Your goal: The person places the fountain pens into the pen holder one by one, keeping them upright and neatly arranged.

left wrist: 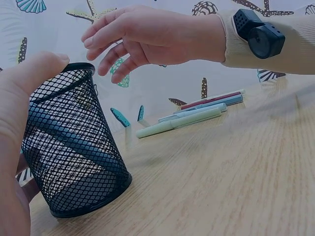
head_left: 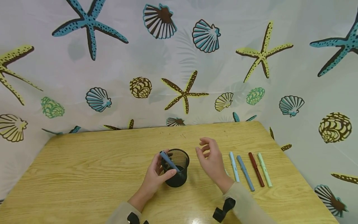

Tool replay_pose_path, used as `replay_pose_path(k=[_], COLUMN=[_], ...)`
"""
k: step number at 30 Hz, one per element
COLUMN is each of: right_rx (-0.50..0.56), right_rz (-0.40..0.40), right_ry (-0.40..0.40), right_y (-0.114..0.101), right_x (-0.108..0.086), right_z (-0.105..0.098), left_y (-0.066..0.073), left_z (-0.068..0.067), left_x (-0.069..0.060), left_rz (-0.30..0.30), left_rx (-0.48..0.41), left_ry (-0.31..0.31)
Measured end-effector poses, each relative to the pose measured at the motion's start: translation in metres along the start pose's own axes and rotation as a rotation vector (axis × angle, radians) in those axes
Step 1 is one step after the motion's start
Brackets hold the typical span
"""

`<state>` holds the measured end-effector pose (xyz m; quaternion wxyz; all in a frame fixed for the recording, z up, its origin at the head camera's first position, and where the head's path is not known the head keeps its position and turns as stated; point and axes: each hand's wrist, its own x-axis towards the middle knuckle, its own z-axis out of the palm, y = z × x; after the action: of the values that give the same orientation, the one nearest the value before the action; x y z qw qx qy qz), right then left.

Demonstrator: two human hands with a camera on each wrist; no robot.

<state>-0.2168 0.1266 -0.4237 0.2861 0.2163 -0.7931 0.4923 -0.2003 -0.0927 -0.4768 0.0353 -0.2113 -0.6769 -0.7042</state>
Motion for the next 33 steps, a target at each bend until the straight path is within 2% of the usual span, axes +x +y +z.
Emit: replay_pose_path(k=[24,33], right_rx=[-0.119,-0.235], right_rz=[0.155,0.295], right_ry=[-0.030,-0.068], right_y=[0.015,0.016], right_x=[-0.003,-0.003], right_z=[-0.017,-0.025], left_y=[-0.001,0.000], left_z=[-0.001,-0.001], left_x=[0.000,0.000], left_rz=[-0.009,-0.014], left_rx=[-0.015,-0.015], left_ry=[0.011,0.000])
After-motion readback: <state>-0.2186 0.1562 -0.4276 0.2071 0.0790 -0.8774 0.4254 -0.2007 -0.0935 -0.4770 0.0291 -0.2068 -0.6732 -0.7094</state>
